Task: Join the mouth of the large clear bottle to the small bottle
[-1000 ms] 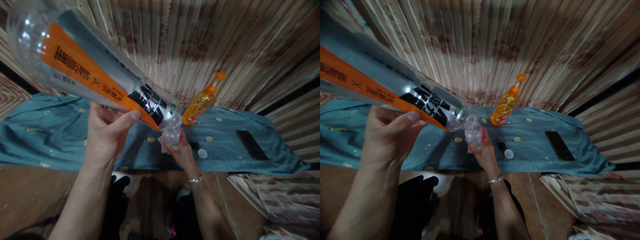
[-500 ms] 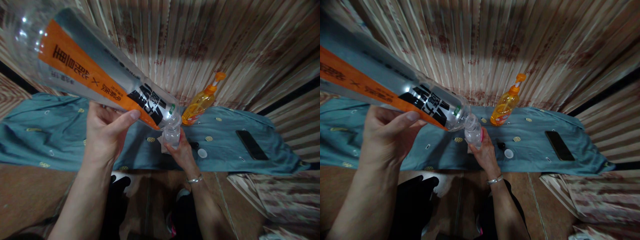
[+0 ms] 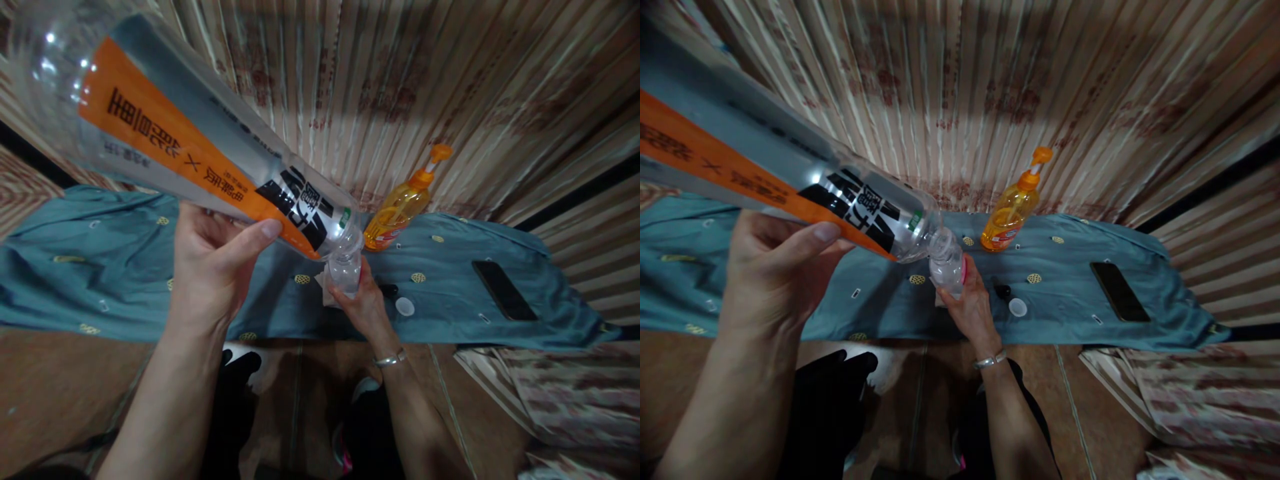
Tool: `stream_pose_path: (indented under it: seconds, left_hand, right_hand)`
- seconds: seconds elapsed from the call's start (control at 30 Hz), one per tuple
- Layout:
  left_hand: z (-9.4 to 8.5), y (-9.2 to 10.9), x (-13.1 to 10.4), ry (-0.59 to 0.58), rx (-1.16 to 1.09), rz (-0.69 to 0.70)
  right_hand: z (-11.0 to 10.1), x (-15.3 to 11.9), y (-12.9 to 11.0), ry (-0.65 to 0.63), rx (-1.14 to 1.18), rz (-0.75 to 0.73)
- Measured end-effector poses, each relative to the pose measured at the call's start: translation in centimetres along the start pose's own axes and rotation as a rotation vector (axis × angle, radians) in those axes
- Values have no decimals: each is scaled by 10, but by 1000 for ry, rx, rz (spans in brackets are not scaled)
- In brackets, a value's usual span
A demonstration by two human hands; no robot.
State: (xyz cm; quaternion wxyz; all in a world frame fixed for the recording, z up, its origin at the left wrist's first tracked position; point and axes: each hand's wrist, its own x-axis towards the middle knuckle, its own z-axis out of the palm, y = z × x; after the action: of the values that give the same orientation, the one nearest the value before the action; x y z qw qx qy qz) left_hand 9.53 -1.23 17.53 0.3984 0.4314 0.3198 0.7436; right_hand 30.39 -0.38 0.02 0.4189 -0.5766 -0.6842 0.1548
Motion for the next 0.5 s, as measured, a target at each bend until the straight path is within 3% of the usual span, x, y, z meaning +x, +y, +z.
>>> stream_pose_path:
  seconds: [0.5]
  left_hand:
    - [-2, -1, 1, -11, 2, 11]
  right_hand:
    - [-1, 1, -2, -12, 7, 24]
